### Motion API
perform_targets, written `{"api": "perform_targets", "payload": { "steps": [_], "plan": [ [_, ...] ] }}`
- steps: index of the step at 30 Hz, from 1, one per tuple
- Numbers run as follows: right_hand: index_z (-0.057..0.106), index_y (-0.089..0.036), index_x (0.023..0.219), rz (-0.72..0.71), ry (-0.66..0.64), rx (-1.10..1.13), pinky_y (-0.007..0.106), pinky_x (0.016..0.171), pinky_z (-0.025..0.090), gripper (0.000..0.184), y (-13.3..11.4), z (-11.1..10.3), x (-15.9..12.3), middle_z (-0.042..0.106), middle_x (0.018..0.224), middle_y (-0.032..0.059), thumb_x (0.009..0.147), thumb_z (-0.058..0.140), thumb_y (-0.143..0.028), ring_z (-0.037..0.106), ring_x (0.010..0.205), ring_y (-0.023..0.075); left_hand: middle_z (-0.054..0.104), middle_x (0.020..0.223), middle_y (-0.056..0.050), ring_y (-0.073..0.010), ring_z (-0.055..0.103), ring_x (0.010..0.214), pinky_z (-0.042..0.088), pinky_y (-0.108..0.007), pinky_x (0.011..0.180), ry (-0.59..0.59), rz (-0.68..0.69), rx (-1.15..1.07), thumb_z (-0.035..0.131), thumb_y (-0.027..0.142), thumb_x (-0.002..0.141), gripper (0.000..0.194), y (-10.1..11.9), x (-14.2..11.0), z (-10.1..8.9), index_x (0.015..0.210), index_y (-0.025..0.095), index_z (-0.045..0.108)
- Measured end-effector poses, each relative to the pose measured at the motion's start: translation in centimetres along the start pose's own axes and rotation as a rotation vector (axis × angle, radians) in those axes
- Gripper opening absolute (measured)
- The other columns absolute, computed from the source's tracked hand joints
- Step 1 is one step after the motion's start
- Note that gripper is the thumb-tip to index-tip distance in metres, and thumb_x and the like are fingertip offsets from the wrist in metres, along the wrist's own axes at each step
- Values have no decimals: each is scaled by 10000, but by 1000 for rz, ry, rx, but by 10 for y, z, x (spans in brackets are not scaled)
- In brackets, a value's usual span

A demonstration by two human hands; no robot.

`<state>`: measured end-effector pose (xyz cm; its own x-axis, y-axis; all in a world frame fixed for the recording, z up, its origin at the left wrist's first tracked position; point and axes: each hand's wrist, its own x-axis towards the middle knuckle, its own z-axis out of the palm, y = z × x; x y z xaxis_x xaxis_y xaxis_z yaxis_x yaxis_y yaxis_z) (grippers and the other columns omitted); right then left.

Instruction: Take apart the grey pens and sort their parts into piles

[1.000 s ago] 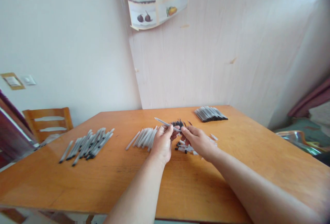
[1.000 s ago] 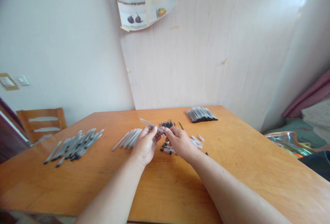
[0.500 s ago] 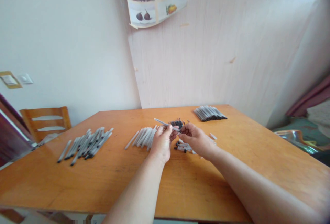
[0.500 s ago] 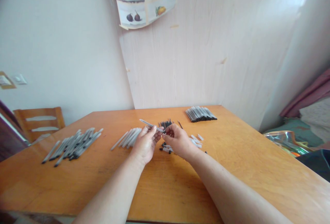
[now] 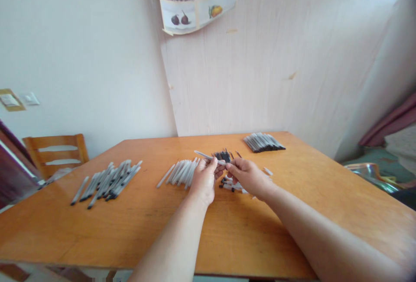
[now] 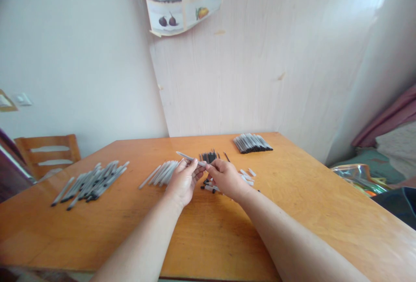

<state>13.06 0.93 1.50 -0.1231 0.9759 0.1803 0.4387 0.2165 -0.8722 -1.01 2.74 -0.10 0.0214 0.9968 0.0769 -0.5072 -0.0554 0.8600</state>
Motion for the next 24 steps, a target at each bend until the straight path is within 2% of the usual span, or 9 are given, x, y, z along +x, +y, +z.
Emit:
{"api": "perform_targets", "payload": {
  "steps": [4, 6, 11, 18, 21, 24],
  "plan": [
    [558, -187, 799, -159, 101, -70, 209, 511, 358, 185, 15, 1, 7, 548, 628, -31, 790, 575, -371, 469, 561, 94, 697, 790, -50, -165, 678, 723, 469, -247, 624, 43, -26, -1, 704, 338, 737, 263, 1, 0, 0, 844, 183, 520],
    [568, -187, 807, -187, 86, -91, 208, 515, 359, 169, 20, -1, 9, 556, 639, -31, 776, 587, -352, 476, 570, 95, 693, 771, -50, -167, 681, 712, 478, -252, 618, 76, -50, -3, 688, 337, 757, 247, 1, 0, 0, 845, 182, 516],
    [623, -186, 815, -177, 2, -185, 212, 512, 348, 173, 23, -16, 11, 578, 644, -22, 780, 581, -350, 480, 571, 102, 688, 764, -55, -150, 683, 676, 495, -245, 609, 174, -59, 10, 653, 333, 800, 224, 1, 3, -3, 836, 173, 501],
    [681, -205, 727, -104, -74, -576, 237, 545, 320, 81, 39, -37, 18, 623, 652, 12, 694, 659, -274, 509, 591, 127, 679, 740, -52, -145, 679, 653, 480, -220, 562, 203, -62, 35, 657, 325, 797, 218, 0, 7, -9, 841, 170, 511],
    [695, -213, 757, -95, -32, -611, 242, 515, 288, 148, 35, -37, 17, 618, 644, 16, 715, 659, -351, 494, 570, 130, 681, 741, -52, -151, 682, 666, 483, -228, 572, 179, -73, 54, 662, 316, 787, 215, -1, 7, -10, 853, 173, 516],
    [675, -209, 754, -166, 57, -491, 241, 502, 292, 291, 25, -27, 13, 592, 619, 9, 822, 540, -457, 482, 557, 128, 688, 763, -54, -165, 688, 711, 492, -246, 604, 134, -88, 68, 675, 320, 772, 222, -2, 4, -8, 858, 182, 524]
  ]
}}
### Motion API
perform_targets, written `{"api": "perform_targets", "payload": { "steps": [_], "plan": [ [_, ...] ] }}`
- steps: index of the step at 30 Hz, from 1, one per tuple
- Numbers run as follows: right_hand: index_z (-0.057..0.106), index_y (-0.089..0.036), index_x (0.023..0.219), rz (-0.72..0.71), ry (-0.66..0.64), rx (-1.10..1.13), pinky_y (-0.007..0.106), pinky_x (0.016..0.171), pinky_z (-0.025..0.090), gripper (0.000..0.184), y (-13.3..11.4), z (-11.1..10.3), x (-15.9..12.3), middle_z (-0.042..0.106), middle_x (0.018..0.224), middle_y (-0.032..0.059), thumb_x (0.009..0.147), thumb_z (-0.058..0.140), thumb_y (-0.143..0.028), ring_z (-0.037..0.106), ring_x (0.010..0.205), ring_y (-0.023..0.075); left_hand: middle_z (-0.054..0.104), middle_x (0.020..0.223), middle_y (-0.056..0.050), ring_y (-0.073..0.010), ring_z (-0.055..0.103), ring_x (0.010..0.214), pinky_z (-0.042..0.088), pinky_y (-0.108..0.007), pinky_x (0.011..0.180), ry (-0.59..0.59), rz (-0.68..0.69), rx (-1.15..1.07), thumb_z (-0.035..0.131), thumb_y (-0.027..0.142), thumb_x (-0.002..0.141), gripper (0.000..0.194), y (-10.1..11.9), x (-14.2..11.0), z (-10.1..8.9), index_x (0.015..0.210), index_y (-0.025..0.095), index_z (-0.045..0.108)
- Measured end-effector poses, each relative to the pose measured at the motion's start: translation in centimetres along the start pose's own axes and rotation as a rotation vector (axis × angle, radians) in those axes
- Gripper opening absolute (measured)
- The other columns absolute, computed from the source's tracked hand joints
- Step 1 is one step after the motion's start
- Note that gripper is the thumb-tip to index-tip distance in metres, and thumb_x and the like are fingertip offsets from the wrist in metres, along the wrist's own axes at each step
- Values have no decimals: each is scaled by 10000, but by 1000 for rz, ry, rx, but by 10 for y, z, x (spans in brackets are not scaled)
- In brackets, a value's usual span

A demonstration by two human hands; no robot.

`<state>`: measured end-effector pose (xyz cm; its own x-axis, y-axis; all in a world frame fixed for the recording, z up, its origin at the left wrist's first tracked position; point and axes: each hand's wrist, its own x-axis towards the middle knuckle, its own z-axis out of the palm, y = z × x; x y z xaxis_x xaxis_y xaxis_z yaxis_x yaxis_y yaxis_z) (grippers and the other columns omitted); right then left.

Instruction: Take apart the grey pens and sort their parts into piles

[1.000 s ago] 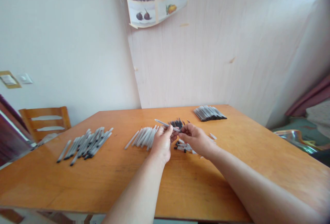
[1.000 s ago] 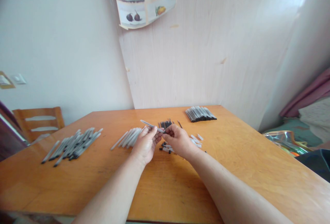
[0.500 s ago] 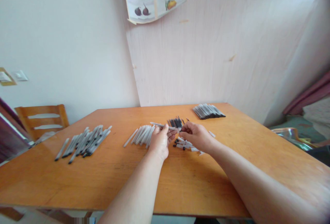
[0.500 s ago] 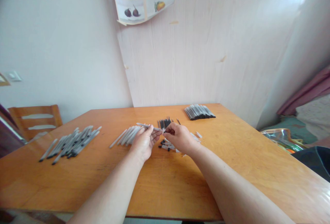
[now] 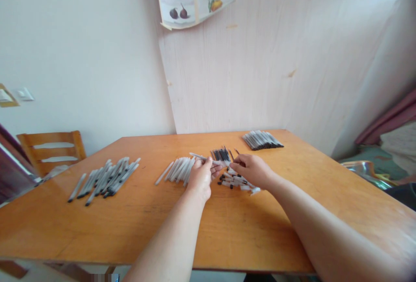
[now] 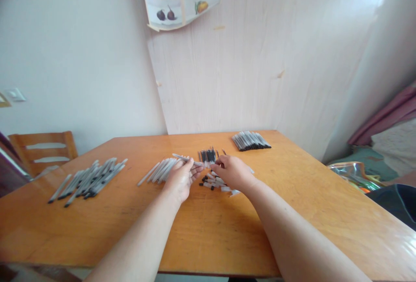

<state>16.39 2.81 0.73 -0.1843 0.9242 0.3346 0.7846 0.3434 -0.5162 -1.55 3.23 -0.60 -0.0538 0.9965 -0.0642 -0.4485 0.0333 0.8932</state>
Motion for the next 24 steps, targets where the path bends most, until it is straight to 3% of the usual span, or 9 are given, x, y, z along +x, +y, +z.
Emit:
{"api": "perform_targets", "payload": {
  "steps": [6, 13, 19, 24],
  "plan": [
    [618, -200, 701, -65, 32, 161, 222, 518, 323, 238, -18, 10, -2, 579, 617, -19, 832, 515, -370, 482, 575, 112, 695, 804, -59, -197, 690, 771, 503, -289, 648, -64, -15, -17, 708, 359, 738, 249, 0, -2, 3, 834, 207, 535],
    [622, -180, 732, 5, 55, 124, 222, 522, 305, 209, 8, -3, 6, 547, 590, -28, 789, 522, -355, 460, 558, 106, 679, 786, -44, -140, 673, 650, 470, -226, 568, 252, 233, -35, 654, 379, 775, 257, 26, 14, -15, 848, 196, 489],
    [640, -205, 736, 234, 171, -133, 250, 540, 298, 254, 19, -1, 9, 619, 663, 30, 811, 485, -392, 537, 622, 152, 640, 708, -11, -114, 631, 582, 413, -175, 476, 375, 307, 188, 614, 357, 791, 172, 35, 18, -28, 810, 200, 546],
    [670, -214, 787, 376, 144, -326, 279, 560, 317, 289, 16, 1, 12, 681, 801, 102, 828, 466, -415, 595, 709, 211, 638, 727, -25, -122, 611, 631, 437, -205, 550, 336, 419, 342, 679, 263, 737, 84, 26, 26, -40, 765, 207, 623]
  ]
}}
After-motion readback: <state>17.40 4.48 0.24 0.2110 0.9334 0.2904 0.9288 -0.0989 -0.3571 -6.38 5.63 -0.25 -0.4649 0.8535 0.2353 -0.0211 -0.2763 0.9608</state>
